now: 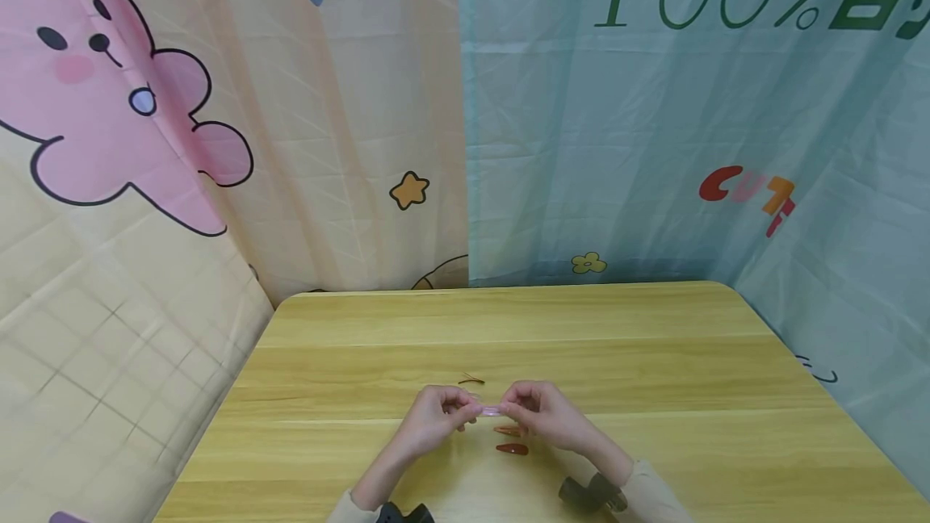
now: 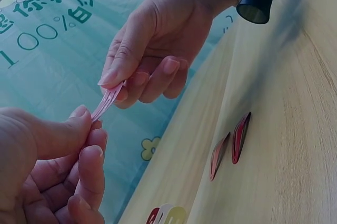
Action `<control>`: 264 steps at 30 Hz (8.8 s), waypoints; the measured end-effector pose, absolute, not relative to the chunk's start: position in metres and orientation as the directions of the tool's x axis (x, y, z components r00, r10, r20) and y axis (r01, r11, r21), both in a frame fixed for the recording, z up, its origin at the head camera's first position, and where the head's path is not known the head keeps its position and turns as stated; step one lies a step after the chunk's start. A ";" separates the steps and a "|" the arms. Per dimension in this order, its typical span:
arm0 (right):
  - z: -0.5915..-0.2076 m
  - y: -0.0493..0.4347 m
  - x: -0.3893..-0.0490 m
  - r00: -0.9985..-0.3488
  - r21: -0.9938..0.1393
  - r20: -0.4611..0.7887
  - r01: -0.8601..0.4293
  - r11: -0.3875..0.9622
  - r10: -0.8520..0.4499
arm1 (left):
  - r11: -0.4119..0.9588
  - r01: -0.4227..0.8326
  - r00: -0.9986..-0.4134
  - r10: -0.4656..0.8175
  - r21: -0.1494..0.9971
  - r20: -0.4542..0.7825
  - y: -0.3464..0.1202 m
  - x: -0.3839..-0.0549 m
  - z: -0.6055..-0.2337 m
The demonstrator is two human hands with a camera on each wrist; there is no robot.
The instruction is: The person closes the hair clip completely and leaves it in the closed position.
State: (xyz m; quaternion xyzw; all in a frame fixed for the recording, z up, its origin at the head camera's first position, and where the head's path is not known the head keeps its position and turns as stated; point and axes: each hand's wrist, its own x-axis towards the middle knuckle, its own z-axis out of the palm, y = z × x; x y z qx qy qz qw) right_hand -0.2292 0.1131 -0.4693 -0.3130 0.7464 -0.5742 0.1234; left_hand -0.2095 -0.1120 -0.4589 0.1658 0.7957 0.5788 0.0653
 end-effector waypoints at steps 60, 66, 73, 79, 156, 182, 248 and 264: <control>-0.468 0.114 -0.227 -0.778 -0.974 0.096 -0.201 0.102 -0.621 | 0.209 0.144 -0.926 0.373 0.967 0.057 -0.114 -0.209 -0.457; -0.467 0.113 -0.226 -0.782 -0.975 0.094 -0.199 0.103 -0.616 | 0.232 0.151 -0.928 0.370 0.961 0.056 -0.114 -0.210 -0.457; -0.466 0.113 -0.226 -0.791 -0.978 0.083 -0.183 0.104 -0.607 | 0.243 0.144 -0.930 0.365 0.959 0.047 -0.114 -0.211 -0.459; -0.468 0.113 -0.226 -0.802 -0.978 0.072 -0.173 0.114 -0.593 | 0.255 0.144 -0.931 0.364 0.956 0.043 -0.115 -0.211 -0.459; -0.487 0.121 -0.242 -0.912 -0.931 0.061 -0.198 0.307 -0.406 | 0.353 0.177 -0.972 0.209 0.919 0.107 -0.135 -0.229 -0.471; -0.502 0.126 -0.247 -0.907 -0.755 0.110 -0.342 0.559 -0.405 | 0.549 0.197 -0.979 0.157 0.812 0.131 -0.138 -0.235 -0.501; -0.500 0.132 -0.250 -0.900 -0.823 0.017 -0.259 0.506 -0.435 | 0.683 0.308 -0.951 0.203 0.662 0.234 -0.133 -0.232 -0.506; -0.495 0.132 -0.249 -0.900 -0.816 0.023 -0.268 0.512 -0.434 | 0.698 0.280 -0.959 0.175 0.659 0.222 -0.132 -0.231 -0.506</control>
